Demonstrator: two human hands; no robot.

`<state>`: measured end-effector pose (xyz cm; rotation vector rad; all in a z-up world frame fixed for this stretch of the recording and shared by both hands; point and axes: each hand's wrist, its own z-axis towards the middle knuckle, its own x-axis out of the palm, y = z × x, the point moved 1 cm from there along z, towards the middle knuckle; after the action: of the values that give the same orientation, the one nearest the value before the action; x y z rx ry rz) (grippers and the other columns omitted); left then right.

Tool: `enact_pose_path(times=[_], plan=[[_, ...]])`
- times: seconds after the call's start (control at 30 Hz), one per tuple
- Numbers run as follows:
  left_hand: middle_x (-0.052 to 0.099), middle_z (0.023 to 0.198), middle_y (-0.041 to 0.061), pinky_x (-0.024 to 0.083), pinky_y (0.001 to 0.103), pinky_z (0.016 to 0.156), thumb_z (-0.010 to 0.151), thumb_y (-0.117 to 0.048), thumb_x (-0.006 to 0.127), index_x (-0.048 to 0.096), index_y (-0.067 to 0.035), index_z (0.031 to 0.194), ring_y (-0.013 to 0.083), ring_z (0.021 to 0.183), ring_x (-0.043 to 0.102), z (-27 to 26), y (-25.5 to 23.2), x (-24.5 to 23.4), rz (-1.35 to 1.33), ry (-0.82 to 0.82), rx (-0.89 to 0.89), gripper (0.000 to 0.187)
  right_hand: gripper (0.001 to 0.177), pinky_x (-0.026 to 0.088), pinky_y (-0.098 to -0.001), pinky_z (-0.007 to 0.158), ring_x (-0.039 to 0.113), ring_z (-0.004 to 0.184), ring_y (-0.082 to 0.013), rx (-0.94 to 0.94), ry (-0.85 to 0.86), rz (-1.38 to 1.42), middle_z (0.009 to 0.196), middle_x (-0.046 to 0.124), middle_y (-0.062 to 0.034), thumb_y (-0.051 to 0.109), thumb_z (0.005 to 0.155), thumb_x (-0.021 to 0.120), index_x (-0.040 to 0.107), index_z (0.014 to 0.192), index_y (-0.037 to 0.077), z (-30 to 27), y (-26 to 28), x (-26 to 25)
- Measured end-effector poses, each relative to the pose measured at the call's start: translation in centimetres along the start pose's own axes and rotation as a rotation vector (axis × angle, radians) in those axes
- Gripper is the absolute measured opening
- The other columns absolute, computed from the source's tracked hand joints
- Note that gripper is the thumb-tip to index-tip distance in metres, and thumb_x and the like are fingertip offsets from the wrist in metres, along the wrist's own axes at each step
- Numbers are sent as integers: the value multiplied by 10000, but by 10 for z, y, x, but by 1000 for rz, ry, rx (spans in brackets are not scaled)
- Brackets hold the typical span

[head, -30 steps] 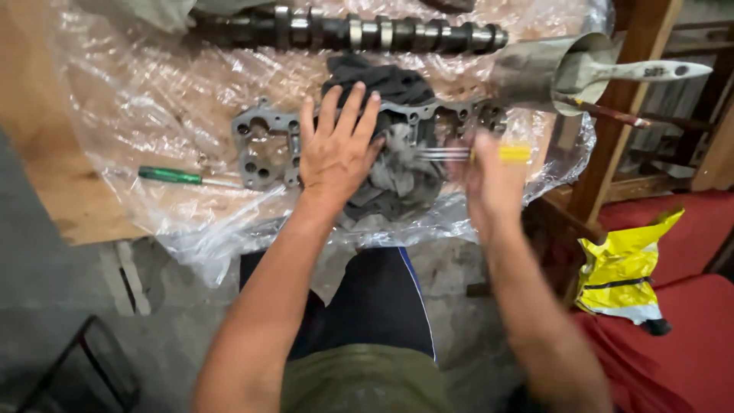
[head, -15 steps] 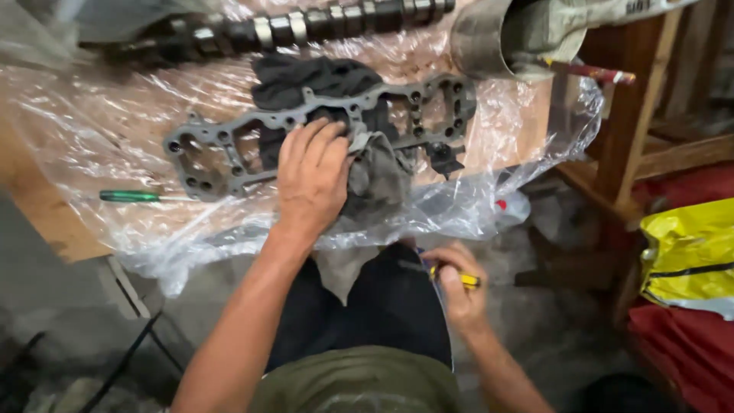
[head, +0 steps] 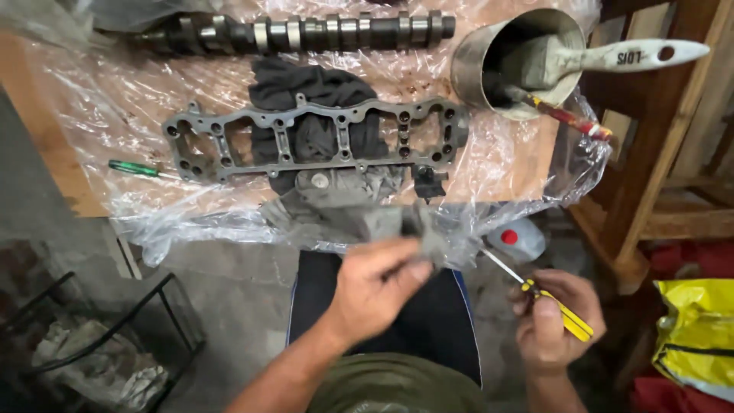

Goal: Cleaning an engine component using a small tool and a cloth to remove residue

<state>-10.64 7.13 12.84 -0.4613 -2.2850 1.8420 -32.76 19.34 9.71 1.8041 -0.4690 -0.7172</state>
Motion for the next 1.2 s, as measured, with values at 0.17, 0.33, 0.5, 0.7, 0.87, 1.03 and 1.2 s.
enact_pose_path(times=[0.17, 0.33, 0.5, 0.7, 0.87, 1.03, 1.2], plan=[[751, 1132, 92, 574, 349, 887, 998, -348, 561, 703, -60, 1207, 194, 1016, 699, 66, 59, -14, 199, -129, -76, 383, 184, 574, -342, 660, 704, 736, -294, -262, 118, -278, 894, 663, -235, -34, 859, 638, 611, 1033, -88, 26, 22, 35], [720, 1027, 149, 566, 592, 739, 808, -94, 791, 704, -104, 1200, 434, 869, 713, 112, 85, -28, 637, -278, 10, 402, 185, 542, -392, 628, 725, 747, -329, -477, 228, -279, 856, 726, -212, 6, 817, 854, 751, 958, -56, 63, 21, 101], [685, 987, 80, 580, 547, 691, 851, -81, 765, 691, -142, 1180, 390, 899, 716, 108, 83, -49, 734, -291, 98, 342, 109, 567, -343, 671, 749, 759, -290, -404, 236, -266, 819, 747, -150, 15, 815, 815, 766, 909, -10, 59, 21, 126], [570, 804, -39, 568, 398, 512, 803, -191, 720, 709, -247, 1022, 255, 574, 664, 39, 104, -46, 976, 33, 123, 226, 131, 551, -389, 650, 735, 728, -346, -319, 295, -339, 806, 750, -159, -25, 790, 783, 778, 909, 29, 44, 9, 138], [576, 795, -60, 563, 392, 498, 738, -265, 757, 699, -277, 983, 244, 589, 681, 5, 118, -63, 926, 29, 100, 251, 82, 563, -335, 648, 734, 682, -257, -260, 248, -338, 763, 753, -99, 65, 788, 792, 785, 870, 65, 24, 5, 129], [681, 808, 25, 573, 432, 612, 831, -206, 755, 731, -206, 955, 332, 765, 721, 7, 116, -92, 491, -4, -80, 126, 82, 550, -344, 607, 691, 605, -243, -284, 194, -323, 716, 719, -125, 105, 839, 741, 754, 837, 24, 0, 1, 123], [717, 984, 134, 570, 440, 803, 977, -254, 644, 679, -91, 961, 387, 952, 711, 19, 91, -83, 229, 44, 9, 167, 171, 528, -293, 558, 598, 558, -153, -118, -72, -218, 643, 636, -126, 121, 851, 730, 681, 892, -38, -15, -3, 114]])
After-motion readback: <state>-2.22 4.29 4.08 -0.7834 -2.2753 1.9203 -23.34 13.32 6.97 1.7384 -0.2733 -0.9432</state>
